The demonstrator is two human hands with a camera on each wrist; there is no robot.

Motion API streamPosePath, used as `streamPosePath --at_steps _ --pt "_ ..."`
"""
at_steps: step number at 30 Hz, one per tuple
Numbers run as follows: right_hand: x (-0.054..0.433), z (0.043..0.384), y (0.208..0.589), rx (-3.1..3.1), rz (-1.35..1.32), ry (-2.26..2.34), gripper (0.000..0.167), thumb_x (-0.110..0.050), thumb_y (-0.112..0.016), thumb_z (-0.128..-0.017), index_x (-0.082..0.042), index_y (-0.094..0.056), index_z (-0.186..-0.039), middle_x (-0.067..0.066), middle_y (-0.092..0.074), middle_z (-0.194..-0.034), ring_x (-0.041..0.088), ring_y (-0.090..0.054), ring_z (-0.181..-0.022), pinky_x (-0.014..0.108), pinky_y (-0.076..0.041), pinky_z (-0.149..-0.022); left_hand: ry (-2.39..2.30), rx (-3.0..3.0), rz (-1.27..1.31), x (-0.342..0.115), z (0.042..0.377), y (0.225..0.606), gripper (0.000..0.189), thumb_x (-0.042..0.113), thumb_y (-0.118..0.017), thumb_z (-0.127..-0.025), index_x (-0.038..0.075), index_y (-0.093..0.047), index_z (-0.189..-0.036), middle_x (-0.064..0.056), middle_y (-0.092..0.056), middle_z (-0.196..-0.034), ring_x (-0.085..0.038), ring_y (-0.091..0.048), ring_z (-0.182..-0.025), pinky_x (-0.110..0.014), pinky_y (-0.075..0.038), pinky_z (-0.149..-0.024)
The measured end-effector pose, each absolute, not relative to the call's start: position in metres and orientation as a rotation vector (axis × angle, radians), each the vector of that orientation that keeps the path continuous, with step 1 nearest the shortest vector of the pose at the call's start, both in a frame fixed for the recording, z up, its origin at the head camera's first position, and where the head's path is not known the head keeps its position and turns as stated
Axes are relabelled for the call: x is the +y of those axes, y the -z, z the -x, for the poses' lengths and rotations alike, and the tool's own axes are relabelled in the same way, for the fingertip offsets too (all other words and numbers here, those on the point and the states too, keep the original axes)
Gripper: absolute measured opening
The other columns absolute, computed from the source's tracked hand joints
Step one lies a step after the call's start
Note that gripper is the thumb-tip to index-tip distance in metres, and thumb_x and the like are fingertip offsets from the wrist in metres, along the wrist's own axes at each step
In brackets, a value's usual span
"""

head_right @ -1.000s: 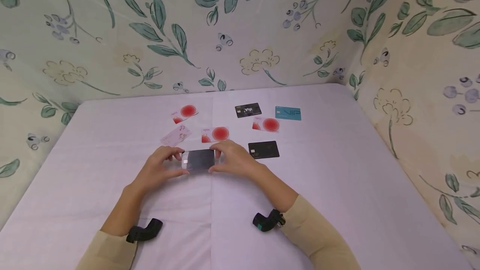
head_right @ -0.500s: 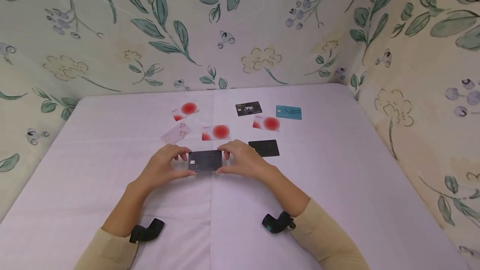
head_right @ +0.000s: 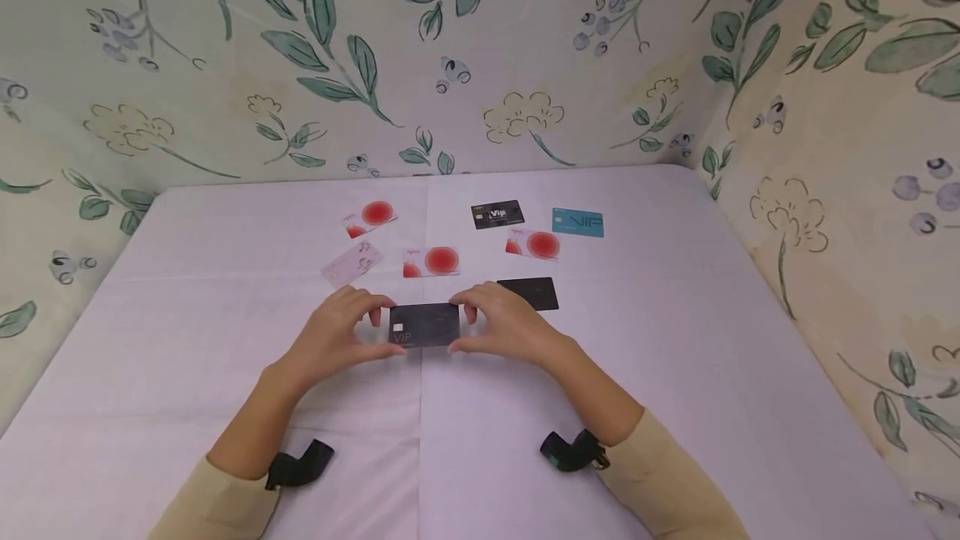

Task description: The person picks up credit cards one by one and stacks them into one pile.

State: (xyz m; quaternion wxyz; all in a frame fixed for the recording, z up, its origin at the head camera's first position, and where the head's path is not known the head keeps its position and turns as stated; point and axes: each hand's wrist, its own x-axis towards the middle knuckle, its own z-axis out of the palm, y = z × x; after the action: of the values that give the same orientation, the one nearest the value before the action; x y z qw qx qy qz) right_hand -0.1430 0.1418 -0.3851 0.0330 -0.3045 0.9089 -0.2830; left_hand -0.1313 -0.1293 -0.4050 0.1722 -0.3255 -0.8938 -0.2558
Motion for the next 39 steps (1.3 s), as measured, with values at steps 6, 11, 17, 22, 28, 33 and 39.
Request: streamPosePath --at_steps 6,11,17,22,28,33,39 --pt "0.151 0.137 0.382 2.801 0.928 0.880 0.056 -0.035 -0.084 -0.069 -0.010 -0.065 -0.115 -0.009 -0.049 -0.080 0.016 -0.050 -0.083 0.023 -0.042 -0.063 0.692 -2.556 0.932 -0.119 0.126 0.403 0.058 0.045 -0.086 -0.061 0.009 -0.065 -0.101 0.005 -0.053 -0.075 -0.012 -0.047 -0.077 -0.026 -0.040 -0.066" --pt "0.159 0.134 0.386 2.801 0.924 0.864 0.056 -0.035 -0.084 -0.068 -0.009 -0.065 -0.114 -0.011 -0.048 -0.079 0.015 -0.051 -0.084 0.022 -0.043 -0.064 0.687 -2.602 0.934 -0.110 0.122 0.403 0.057 0.046 -0.085 -0.063 0.008 -0.065 -0.101 0.002 -0.055 -0.075 -0.012 -0.047 -0.077 -0.026 -0.040 -0.067" --pt "0.171 0.127 0.391 2.781 0.864 0.885 0.055 -0.033 -0.085 -0.067 -0.008 -0.065 -0.112 -0.010 -0.048 -0.080 0.013 -0.049 -0.083 0.022 -0.041 -0.065 0.738 -2.626 0.982 -0.098 0.121 0.412 0.058 0.046 -0.085 -0.062 0.007 -0.065 -0.100 0.004 -0.052 -0.075 -0.011 -0.044 -0.076 -0.025 -0.039 -0.068" --pt "0.179 0.124 0.397 2.747 0.827 0.925 0.057 -0.032 -0.087 -0.065 -0.007 -0.066 -0.111 -0.009 -0.048 -0.080 0.010 -0.047 -0.081 0.022 -0.041 -0.065 0.743 -2.628 1.008 -0.089 0.122 0.422 0.059 0.047 -0.085 -0.061 0.007 -0.064 -0.099 0.005 -0.051 -0.076 -0.011 -0.045 -0.076 -0.025 -0.040 -0.070" --pt "0.183 0.130 0.402 2.710 0.829 0.935 0.057 -0.033 -0.088 -0.062 -0.008 -0.066 -0.109 -0.008 -0.049 -0.080 0.010 -0.047 -0.078 0.023 -0.041 -0.066 0.714 -2.701 0.979 -0.082 0.122 0.428 0.061 0.049 -0.083 -0.063 0.007 -0.063 -0.103 0.005 -0.051 -0.078 -0.011 -0.045 -0.078 -0.026 -0.040 -0.072" --pt "0.183 0.135 0.408 2.685 0.800 0.914 0.057 -0.034 -0.088 -0.062 -0.009 -0.065 -0.108 -0.007 -0.049 -0.079 0.010 -0.047 -0.077 0.024 -0.041 -0.067 0.712 -2.794 0.947 -0.081 0.122 0.431 0.059 0.048 -0.081 -0.068 0.008 -0.062 -0.107 0.006 -0.050 -0.079 -0.011 -0.044 -0.080 -0.027 -0.040 -0.074" --pt "0.182 0.140 0.415 2.652 0.809 0.913 0.056 -0.031 -0.088 -0.063 -0.006 -0.065 -0.108 -0.005 -0.051 -0.079 0.011 -0.047 -0.076 0.023 -0.042 -0.067 0.768 -2.862 0.926 -0.082 0.124 0.435 0.056 0.046 -0.081 -0.069 0.010 -0.062 -0.107 0.007 -0.049 -0.079 -0.010 -0.043 -0.080 -0.028 -0.039 -0.074"
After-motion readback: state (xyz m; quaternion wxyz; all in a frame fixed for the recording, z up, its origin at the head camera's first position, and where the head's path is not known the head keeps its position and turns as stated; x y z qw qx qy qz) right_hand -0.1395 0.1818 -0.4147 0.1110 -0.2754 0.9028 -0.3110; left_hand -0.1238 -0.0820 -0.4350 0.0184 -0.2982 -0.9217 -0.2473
